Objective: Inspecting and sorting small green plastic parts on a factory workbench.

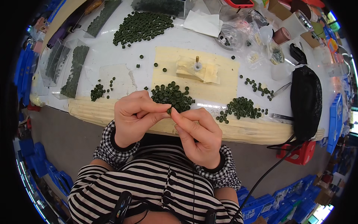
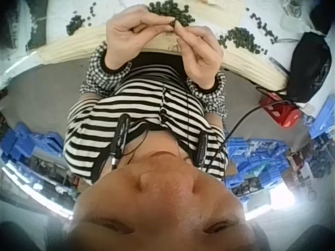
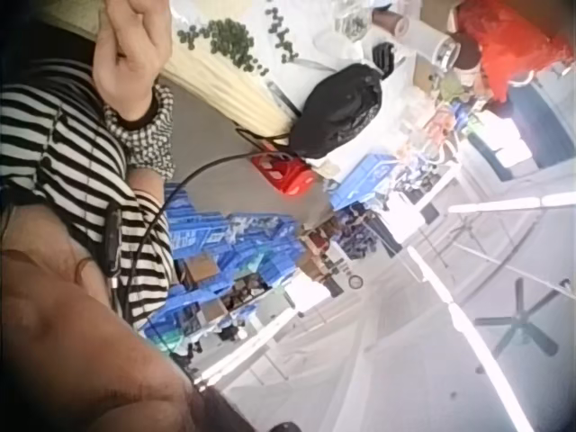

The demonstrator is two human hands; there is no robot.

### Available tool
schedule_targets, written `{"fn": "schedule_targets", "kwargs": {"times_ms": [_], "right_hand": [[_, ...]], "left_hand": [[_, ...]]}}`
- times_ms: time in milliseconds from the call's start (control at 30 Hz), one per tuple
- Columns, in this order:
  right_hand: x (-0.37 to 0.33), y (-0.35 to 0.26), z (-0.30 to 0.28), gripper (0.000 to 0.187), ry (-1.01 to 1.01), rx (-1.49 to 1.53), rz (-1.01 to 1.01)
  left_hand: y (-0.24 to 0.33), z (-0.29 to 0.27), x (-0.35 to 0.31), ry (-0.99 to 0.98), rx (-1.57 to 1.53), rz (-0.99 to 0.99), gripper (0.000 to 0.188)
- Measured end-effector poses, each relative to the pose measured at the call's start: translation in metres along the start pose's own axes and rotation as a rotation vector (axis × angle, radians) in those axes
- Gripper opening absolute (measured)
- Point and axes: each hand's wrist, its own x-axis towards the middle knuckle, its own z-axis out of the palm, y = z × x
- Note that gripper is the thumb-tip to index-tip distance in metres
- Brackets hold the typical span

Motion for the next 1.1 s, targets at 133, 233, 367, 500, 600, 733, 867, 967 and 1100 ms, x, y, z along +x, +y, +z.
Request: {"fn": "schedule_targets", "kwargs": {"times_ms": [133,233,367,500,600,733,867,967,1100], "right_hand": [[-0.0006,-0.0018,-0.0008,0.035,-0.013,0.012,0.065],[-0.0009,-0.0017,-0.0013,0.035,-0.013,0.008,0.056],[-0.0008,-0.0028,-0.0034,0.035,-0.024,0.028,0.063],[0.0007,-0.0008,-0.0033,0.035,-0.008,0.001,0.004],[0.0034,-0.0008,-0.0022,0.034,-0.008,-0.07,-0.06],[0.0038,0.0007,-0.0022,0.033,-0.015,-0.066,-0.079],[0.0042,0.0025,-0.0023,0.033,-0.013,-0.093,-0.127],[0.004,0.0039,-0.0034,0.034,-0.016,-0.108,-0.141],[0.0037,0.0053,-0.0041,0.035,-0.024,-0.123,-0.15]], "left_hand": [[0.0001,0.0048,-0.0003,0.042,0.112,0.104,0.024],[0.0,0.0035,0.0009,0.02,0.054,0.05,0.023],[-0.0016,-0.0003,0.0015,-0.019,-0.042,-0.038,0.022],[-0.0019,-0.0009,0.0018,-0.036,-0.117,-0.092,0.021],[-0.0015,-0.0014,0.0024,-0.042,-0.123,-0.111,0.02],[-0.0041,-0.0017,0.0018,-0.05,-0.119,-0.09,0.019],[-0.0051,-0.0019,0.0019,-0.064,-0.118,-0.088,0.019],[-0.0032,-0.002,0.0027,-0.077,-0.124,-0.11,0.019],[-0.0047,-0.0018,0.0018,-0.077,-0.124,-0.124,0.019]]}}
